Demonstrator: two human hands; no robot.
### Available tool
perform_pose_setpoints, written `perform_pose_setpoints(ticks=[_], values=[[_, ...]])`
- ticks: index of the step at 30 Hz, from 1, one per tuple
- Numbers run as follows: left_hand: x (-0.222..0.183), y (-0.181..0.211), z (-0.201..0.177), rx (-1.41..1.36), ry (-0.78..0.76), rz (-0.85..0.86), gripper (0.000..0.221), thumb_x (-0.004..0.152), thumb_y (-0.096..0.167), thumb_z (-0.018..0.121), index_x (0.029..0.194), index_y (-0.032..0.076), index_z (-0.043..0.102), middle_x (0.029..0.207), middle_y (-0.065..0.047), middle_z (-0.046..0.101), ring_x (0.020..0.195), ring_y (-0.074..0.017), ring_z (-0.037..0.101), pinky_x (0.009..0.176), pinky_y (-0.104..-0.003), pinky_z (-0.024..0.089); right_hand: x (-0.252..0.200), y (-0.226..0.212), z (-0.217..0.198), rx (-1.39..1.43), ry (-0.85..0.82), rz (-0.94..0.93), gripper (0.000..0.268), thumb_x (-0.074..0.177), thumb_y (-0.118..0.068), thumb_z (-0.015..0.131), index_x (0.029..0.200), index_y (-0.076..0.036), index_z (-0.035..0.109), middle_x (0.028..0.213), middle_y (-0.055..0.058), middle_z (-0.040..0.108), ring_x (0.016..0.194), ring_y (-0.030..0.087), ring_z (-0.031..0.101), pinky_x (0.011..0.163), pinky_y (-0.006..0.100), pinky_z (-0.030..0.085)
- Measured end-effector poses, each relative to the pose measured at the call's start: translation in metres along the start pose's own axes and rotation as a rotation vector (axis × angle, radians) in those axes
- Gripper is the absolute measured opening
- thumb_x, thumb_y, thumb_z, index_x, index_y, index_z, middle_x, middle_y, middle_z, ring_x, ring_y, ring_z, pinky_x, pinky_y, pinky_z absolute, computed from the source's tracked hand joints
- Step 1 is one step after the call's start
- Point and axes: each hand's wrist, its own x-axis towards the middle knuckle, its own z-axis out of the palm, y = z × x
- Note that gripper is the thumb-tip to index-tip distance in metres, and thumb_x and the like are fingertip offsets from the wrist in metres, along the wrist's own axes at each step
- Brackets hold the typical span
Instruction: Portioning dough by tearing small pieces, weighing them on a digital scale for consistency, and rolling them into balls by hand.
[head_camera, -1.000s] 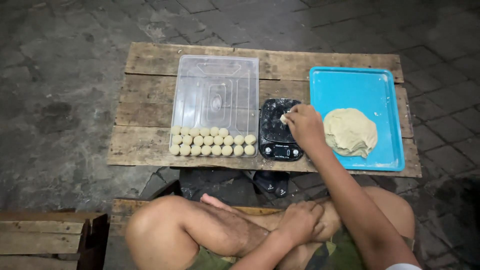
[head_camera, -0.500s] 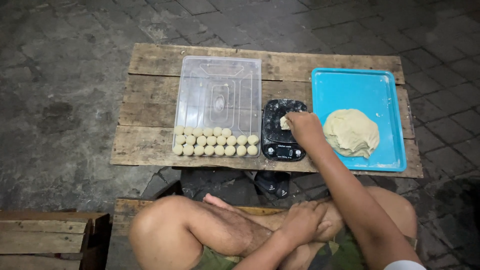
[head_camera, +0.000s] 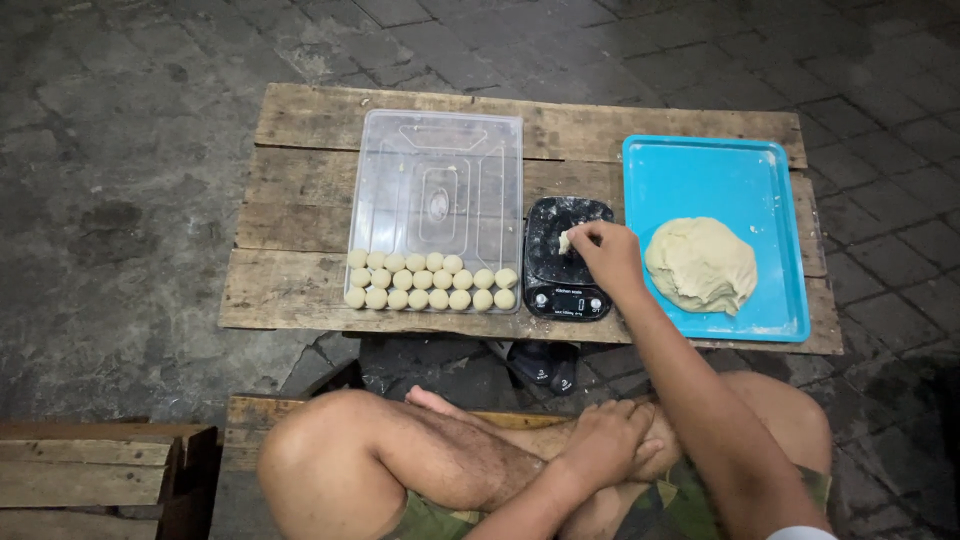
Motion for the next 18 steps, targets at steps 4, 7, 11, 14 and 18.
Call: perform_pose_setpoints(ticks=[4,7,11,14,18], values=[[0.000,-0.002,0.003,-0.032,-0.008,-0.005,0.047,0.097,0.034,0.060,0.127,-0.002,0.061,0.115,-0.024,0.067,0.092,-0.0415,0.064,0.081,-0.050,0.048,-0.005,0.002,0.003,0.249,-0.019,0.160,0.013,0.086,-0.014,0.075,0.090,-0.002,0.080,0.078,0.003,0.075,0.065,0.011,0.060,0.063,0.025,0.050],[0.001,-0.004,0.005,-0.041,-0.021,-0.008,0.047,0.097,0.034,0.059,0.127,-0.002,0.060,0.116,-0.025,0.066,0.093,-0.0428,0.063,0.080,-0.051,0.047,-0.004,0.013,0.006,0.364,0.001,0.195,0.017,0.085,-0.005,0.076,0.100,-0.001,0.070,0.085,0.006,0.076,0.070,0.011,0.066,0.067,0.022,0.053],[0.001,-0.004,0.004,-0.030,-0.045,-0.022,0.046,0.098,0.035,0.060,0.125,-0.001,0.062,0.116,-0.025,0.067,0.094,-0.0427,0.063,0.082,-0.051,0.047,-0.006,0.014,0.003,0.305,0.017,0.224,0.009,0.086,-0.008,0.076,0.092,-0.002,0.076,0.083,0.004,0.075,0.071,0.011,0.066,0.069,0.024,0.054],[0.002,-0.004,0.005,-0.043,-0.052,-0.032,0.046,0.097,0.035,0.059,0.124,-0.002,0.063,0.118,-0.024,0.068,0.095,-0.0422,0.064,0.083,-0.050,0.047,-0.010,0.007,-0.002,0.063,0.031,-0.010,0.013,0.090,-0.013,0.073,0.094,-0.001,0.078,0.086,0.007,0.072,0.067,0.019,0.059,0.065,0.031,0.049],[0.001,-0.004,0.007,-0.036,-0.074,-0.042,0.044,0.098,0.035,0.058,0.123,-0.001,0.063,0.117,-0.025,0.067,0.095,-0.0423,0.064,0.084,-0.050,0.047,-0.013,0.013,0.000,-0.005,0.050,-0.029,0.028,0.093,-0.011,0.066,0.118,-0.002,0.074,0.077,0.012,0.073,0.057,0.023,0.059,0.057,0.037,0.049]])
